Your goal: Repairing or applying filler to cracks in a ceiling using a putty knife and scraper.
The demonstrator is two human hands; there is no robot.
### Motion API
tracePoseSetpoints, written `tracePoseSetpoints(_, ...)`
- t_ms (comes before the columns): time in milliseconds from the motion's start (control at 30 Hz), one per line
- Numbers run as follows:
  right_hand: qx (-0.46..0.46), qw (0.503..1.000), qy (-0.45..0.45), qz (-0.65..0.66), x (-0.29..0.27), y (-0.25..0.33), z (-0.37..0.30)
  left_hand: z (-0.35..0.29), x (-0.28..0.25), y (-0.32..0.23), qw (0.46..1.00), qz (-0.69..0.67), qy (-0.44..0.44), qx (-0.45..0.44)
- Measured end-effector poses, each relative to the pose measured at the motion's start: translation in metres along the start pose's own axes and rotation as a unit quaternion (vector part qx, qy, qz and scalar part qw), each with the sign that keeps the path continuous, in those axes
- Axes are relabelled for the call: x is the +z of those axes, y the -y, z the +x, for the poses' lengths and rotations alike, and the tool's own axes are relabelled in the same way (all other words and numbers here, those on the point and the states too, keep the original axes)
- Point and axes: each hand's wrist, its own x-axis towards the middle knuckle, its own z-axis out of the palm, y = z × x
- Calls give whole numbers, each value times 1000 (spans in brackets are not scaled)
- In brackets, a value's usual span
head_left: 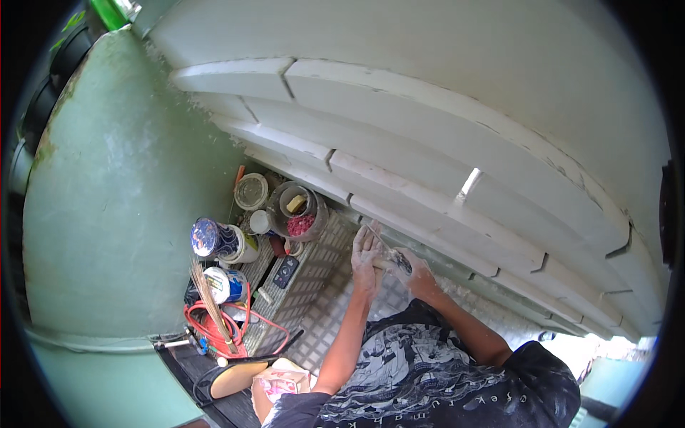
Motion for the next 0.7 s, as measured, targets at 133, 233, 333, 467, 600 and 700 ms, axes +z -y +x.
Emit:
tracePoseSetpoints(133,77,990,-108,51,-19,3,-22,10,33,13,991,20,60,119)
tracePoseSetpoints(233,121,959,-221,128,-20,-10,-47,32,47,6,900,267,144,312)
tracePoseSetpoints(333,112,943,-289,120,-28,-7,-60,66,63,-9,660,561,302,398)
tracePoseSetpoints(467,121,927,-331,129,-30,6,-72,113,34,-10,490,654,417,397)
tracePoseSetpoints(600,110,923,-342,136,-35,2,-75,151,0,-50,447,692,351,445)
tracePoseSetpoints(700,103,923,-351,119,-31,-7,-80,174,-33,-92,472,705,228,477)
